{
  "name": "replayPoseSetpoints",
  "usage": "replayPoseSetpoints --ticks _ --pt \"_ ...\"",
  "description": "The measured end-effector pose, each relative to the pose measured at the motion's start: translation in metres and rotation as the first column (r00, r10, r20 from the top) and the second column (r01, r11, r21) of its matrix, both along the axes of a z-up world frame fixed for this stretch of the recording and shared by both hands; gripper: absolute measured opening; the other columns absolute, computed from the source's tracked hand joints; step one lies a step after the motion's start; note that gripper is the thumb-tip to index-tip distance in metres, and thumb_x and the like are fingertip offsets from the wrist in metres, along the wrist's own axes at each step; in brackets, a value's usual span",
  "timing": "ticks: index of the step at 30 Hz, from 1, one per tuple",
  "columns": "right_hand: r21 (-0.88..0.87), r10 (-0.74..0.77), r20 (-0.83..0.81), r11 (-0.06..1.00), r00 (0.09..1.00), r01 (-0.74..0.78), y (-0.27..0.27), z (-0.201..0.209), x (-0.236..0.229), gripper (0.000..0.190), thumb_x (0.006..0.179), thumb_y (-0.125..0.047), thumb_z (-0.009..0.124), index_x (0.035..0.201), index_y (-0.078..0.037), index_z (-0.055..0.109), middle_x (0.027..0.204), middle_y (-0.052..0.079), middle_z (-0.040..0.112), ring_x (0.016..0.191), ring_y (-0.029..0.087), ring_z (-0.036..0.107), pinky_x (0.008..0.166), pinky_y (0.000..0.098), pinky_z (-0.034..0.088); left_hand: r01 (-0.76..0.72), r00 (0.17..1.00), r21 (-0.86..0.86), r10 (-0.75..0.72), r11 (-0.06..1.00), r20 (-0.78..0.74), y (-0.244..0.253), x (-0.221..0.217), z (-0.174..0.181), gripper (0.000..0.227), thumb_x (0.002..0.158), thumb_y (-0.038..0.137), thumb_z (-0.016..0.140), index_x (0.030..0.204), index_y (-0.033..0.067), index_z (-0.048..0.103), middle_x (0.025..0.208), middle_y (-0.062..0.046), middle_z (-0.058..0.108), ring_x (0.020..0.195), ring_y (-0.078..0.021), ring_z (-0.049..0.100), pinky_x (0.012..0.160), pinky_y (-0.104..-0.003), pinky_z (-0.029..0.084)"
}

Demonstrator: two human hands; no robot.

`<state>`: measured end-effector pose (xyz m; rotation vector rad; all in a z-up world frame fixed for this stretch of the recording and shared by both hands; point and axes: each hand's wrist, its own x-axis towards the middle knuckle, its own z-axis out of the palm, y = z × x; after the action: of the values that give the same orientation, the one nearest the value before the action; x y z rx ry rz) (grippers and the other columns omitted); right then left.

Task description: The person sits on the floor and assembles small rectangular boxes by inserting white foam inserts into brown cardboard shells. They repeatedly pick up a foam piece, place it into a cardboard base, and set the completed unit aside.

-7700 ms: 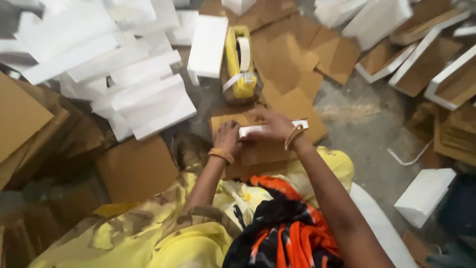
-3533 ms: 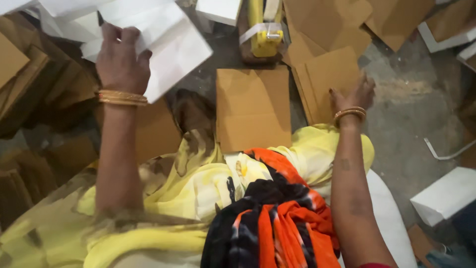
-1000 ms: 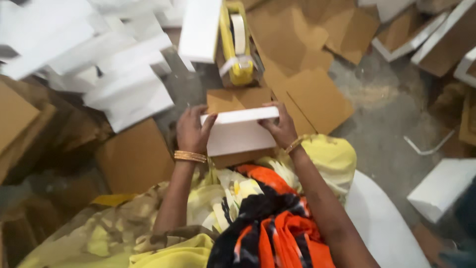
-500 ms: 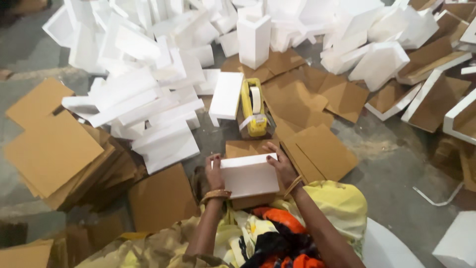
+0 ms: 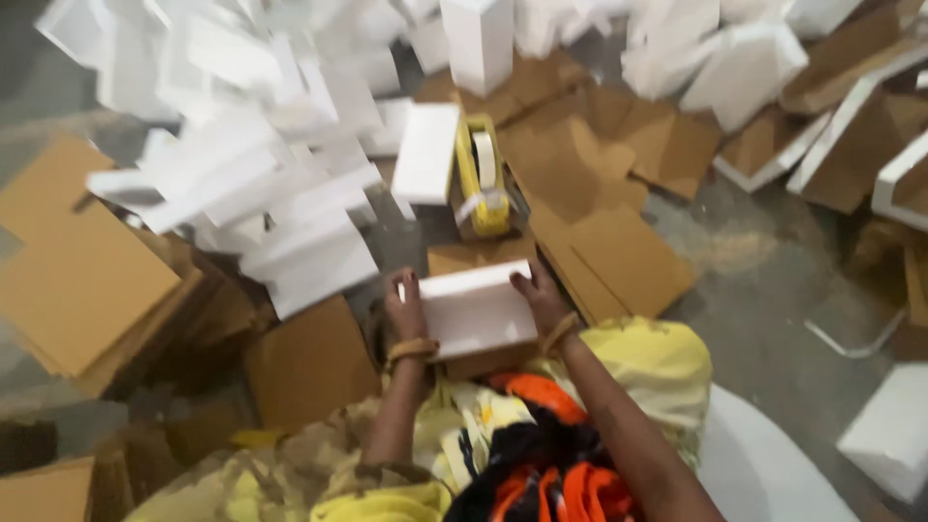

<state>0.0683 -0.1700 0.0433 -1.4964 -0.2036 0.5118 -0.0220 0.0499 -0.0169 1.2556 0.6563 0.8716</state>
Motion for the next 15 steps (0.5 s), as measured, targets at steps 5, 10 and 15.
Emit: replayPoseSetpoints --ticks 5,10,15 --pt "0.012 0.003 0.152 1.0 0.988 -0.005 -0.001 0.004 -0.001 0.03 0.099 -0.025 0.067 0.123 -0.007 0.064 0.108 0.0 0.066 0.097 0.01 0.057 0.087 0.0275 0.049 0.253 0.921 0.511 -0.043 0.821 -0.387 0.009 -0.03 0.057 0.028 0.095 0.033 0.075 0.103 0.0068 0.067 0.102 -0.01 0.069 0.096 -0.0237 0.065 0.09 -0.036 0.05" --pt "0.005 0.02 0.107 1.0 0.994 -0.021 0.001 0.02 -0.005 0.026 0.103 -0.028 0.067 0.12 -0.008 0.068 0.104 -0.002 0.066 0.097 0.007 0.058 0.086 0.0251 0.049 0.634 0.755 0.763 0.11 0.123 -0.646 -0.001 -0.015 0.11 0.049 0.083 0.054 0.074 0.106 0.0104 0.067 0.096 -0.009 0.066 0.094 -0.0289 0.06 0.093 -0.045 0.04" --pt "0.002 0.121 0.071 0.993 0.99 -0.122 -0.001 0.011 0.018 0.032 0.102 -0.028 0.068 0.127 -0.009 0.065 0.103 0.001 0.066 0.096 0.011 0.058 0.086 0.0281 0.049 0.665 0.729 0.74 0.131 0.096 -0.672 -0.031 0.011 0.113 0.049 0.085 0.052 0.073 0.108 0.0103 0.063 0.097 -0.006 0.065 0.094 -0.0263 0.06 0.089 -0.042 0.042"
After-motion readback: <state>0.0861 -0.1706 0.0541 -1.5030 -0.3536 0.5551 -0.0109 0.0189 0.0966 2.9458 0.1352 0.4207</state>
